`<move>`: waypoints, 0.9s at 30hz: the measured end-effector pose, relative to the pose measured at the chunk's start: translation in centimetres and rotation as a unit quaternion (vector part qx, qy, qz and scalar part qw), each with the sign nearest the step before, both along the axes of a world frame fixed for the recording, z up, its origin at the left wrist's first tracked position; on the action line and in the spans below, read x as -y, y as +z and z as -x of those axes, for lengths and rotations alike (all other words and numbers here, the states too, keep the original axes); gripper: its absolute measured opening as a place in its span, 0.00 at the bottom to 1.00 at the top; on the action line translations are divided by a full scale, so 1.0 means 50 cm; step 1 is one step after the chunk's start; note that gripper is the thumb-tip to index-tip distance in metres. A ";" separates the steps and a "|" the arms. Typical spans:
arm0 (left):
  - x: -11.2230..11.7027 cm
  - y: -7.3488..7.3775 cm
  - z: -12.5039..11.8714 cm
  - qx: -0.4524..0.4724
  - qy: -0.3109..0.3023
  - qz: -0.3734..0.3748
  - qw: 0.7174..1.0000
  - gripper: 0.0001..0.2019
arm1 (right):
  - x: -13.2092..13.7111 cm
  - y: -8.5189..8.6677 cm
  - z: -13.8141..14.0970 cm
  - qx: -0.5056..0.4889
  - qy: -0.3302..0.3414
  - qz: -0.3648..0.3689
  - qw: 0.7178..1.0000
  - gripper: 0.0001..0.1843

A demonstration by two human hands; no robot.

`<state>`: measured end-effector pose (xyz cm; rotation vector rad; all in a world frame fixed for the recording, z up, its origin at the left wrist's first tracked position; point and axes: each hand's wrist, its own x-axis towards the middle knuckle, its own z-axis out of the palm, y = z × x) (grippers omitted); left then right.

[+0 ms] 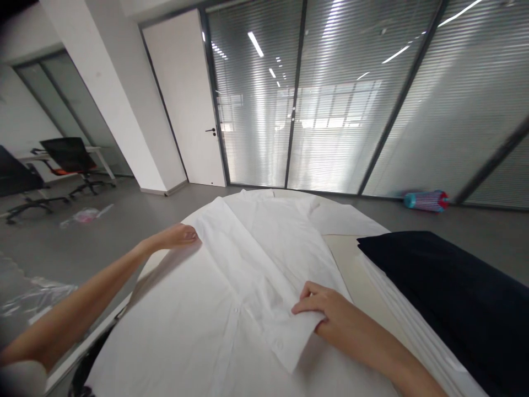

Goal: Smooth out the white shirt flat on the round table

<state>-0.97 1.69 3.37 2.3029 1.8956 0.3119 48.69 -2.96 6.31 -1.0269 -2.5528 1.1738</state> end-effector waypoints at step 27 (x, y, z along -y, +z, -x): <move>-0.236 -0.085 0.009 -0.002 0.158 -0.048 0.986 0.27 | -0.013 0.012 -0.023 -0.030 -0.066 -0.022 0.997 0.18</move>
